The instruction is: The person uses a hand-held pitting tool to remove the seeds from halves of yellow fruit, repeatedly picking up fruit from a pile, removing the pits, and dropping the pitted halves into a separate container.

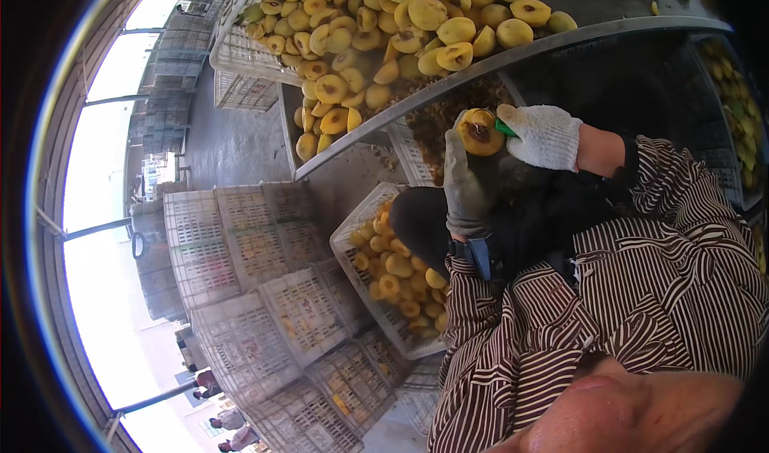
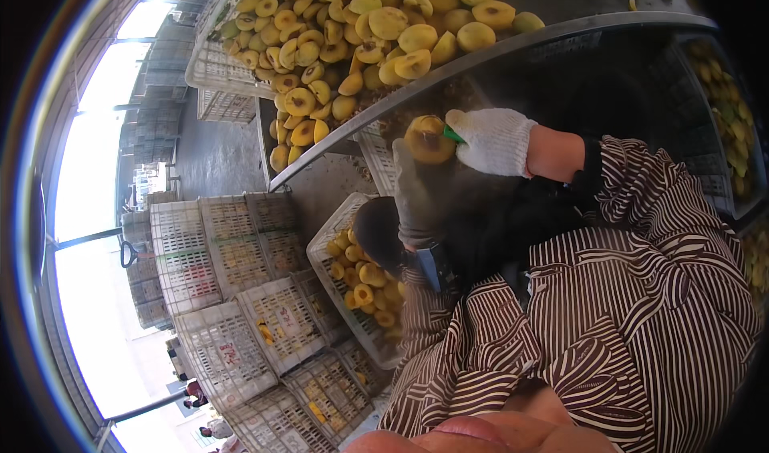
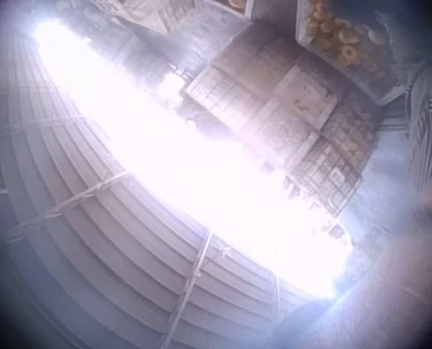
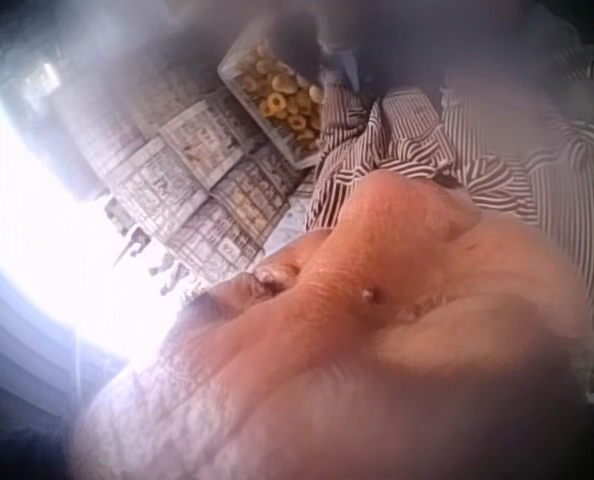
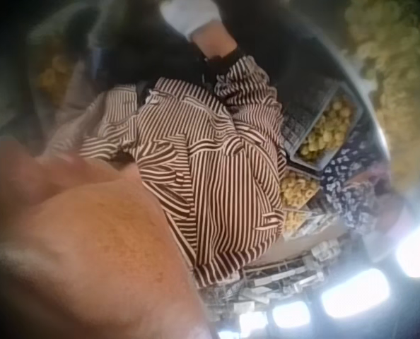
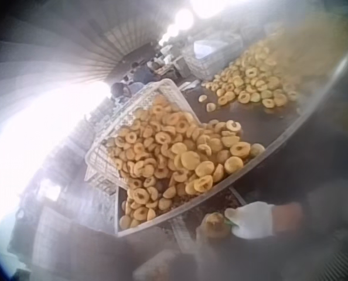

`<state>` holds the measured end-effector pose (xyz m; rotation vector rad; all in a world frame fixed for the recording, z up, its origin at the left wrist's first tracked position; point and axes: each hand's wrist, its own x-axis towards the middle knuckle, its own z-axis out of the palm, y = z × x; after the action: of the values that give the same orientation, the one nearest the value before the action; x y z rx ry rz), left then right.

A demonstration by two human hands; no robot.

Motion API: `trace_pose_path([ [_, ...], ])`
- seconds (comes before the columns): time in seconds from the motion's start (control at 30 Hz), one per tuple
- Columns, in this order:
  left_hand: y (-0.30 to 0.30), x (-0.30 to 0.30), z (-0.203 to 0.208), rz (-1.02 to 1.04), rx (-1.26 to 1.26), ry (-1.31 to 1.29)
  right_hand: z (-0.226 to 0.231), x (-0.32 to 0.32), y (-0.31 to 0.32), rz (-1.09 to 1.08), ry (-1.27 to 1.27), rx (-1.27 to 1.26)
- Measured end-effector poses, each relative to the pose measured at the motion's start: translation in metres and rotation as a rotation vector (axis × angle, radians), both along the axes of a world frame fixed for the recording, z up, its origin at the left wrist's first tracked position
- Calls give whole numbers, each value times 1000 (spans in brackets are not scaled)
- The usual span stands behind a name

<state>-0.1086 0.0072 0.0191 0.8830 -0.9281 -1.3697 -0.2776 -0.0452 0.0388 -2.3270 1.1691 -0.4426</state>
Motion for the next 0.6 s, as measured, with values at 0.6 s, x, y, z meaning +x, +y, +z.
trace_pose_path([
  [0.6,-6,-29,-22,509,-262,-436,-8,11,7,51,-5,133],
])
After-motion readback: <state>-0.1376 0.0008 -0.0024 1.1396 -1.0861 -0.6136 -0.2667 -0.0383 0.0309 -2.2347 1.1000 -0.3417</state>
